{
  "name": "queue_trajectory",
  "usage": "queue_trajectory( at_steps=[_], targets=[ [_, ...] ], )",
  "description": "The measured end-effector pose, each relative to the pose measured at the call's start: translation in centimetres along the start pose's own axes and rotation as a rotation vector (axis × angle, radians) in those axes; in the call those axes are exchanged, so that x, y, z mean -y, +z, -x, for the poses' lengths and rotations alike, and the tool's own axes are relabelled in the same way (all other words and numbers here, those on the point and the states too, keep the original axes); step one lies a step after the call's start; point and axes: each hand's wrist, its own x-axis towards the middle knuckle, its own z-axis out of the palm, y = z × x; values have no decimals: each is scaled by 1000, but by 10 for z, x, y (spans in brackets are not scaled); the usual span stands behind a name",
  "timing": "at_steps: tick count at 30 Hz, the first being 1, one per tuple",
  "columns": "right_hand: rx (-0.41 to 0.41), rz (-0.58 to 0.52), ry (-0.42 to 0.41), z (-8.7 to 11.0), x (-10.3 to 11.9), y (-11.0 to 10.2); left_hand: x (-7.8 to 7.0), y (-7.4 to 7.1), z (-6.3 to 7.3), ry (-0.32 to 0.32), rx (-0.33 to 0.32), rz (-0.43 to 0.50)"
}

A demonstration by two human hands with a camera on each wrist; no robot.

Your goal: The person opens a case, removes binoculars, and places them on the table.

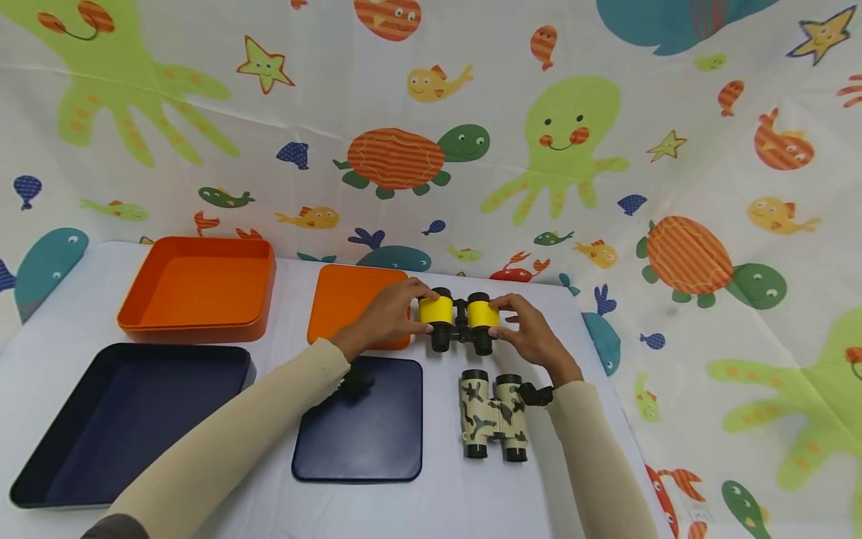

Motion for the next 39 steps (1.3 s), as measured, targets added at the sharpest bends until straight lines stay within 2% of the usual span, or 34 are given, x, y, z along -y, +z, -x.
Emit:
queue_trajectory(
  at_steps=[11, 18, 25, 34, 39],
  targets=[
    [5, 25, 23, 2, -16, -5, -2, 20, -16, -48, 4, 9],
    [10, 51, 73, -4, -23, -7, -3, 29, -25, -71, -18, 34],
    [15, 68, 120, -11, -28, -8, -5, 35, -32, -116, -29, 33],
    [16, 50, 119, -17, -31, -6, -5, 38, -36, -145, -61, 39],
    [13, 73, 136, -16, -31, -8, -7, 40, -37, -130, -50, 0]
  ],
)
